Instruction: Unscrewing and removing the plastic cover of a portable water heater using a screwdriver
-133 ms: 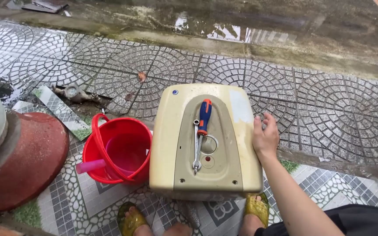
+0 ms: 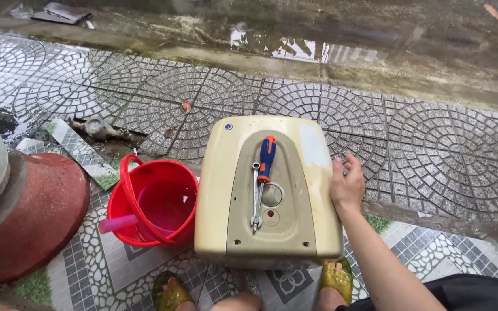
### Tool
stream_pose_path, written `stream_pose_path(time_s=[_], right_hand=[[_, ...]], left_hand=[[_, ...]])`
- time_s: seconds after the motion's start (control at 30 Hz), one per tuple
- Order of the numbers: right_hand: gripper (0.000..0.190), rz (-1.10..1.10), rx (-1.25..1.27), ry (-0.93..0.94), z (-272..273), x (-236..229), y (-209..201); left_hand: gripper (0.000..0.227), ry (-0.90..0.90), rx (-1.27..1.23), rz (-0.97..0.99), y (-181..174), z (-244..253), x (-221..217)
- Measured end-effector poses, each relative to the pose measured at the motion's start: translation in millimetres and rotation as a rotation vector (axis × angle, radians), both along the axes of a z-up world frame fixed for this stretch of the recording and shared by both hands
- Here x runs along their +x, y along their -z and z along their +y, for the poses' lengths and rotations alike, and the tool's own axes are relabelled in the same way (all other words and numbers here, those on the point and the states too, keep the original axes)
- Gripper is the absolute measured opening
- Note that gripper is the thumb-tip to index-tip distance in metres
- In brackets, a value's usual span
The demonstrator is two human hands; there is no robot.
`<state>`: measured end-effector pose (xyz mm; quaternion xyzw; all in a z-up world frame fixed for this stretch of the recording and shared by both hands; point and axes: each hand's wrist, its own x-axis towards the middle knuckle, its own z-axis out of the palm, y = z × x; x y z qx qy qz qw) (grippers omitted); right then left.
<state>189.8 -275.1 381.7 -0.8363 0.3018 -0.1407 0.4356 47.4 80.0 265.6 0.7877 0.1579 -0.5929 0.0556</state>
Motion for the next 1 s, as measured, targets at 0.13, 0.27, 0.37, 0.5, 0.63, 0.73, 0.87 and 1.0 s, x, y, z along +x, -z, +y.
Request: stream_pose_path(time_s=[0.13,0.27,0.37,0.5,0.63,0.73,0.87,1.0], right_hand=[[0.043,-0.464,-0.418,-0.303,30.8,3.9,-16.5],[0.059,-0.286,-0.673,-0.623,104.6,-6.8,-54.3],[0.085,0.315,-0.682,-0.736,140.4,-18.3,-89.4],[0.058,0.339,-0.362,-0.702,131.9,-4.5,-86.5],[0.061,0.154,-0.142,-0.709,88.4,16.8,-61.6],[0.063,0.127,-0.197,-0.733,80.5,10.9,-56.0],[0.03,0.173,-0.364,-0.612,100.1,2.3,-73.0],[0.027,0.103,-0.517,-0.656,92.0,3.1,-69.3]], left_hand=[[0.031,0.323,-0.433,-0.093,-211.5,-64.5,23.0],[0.011,0.445,-1.033,-0.434,-201.6,-8.6,59.8],[0.017,-0.39,-1.144,-0.316,-279.8,1.9,79.4],[0.015,-0.415,-1.152,-0.851,-218.5,5.2,96.9],[0.053,0.315,-1.131,-1.145,-158.6,-19.3,85.1],[0.059,0.623,-1.003,-1.263,-143.2,-22.7,90.8],[0.058,0.698,-0.85,-1.324,-144.6,-26.7,114.4],[0.055,0.581,-0.73,-1.372,-125.5,-45.9,176.5]])
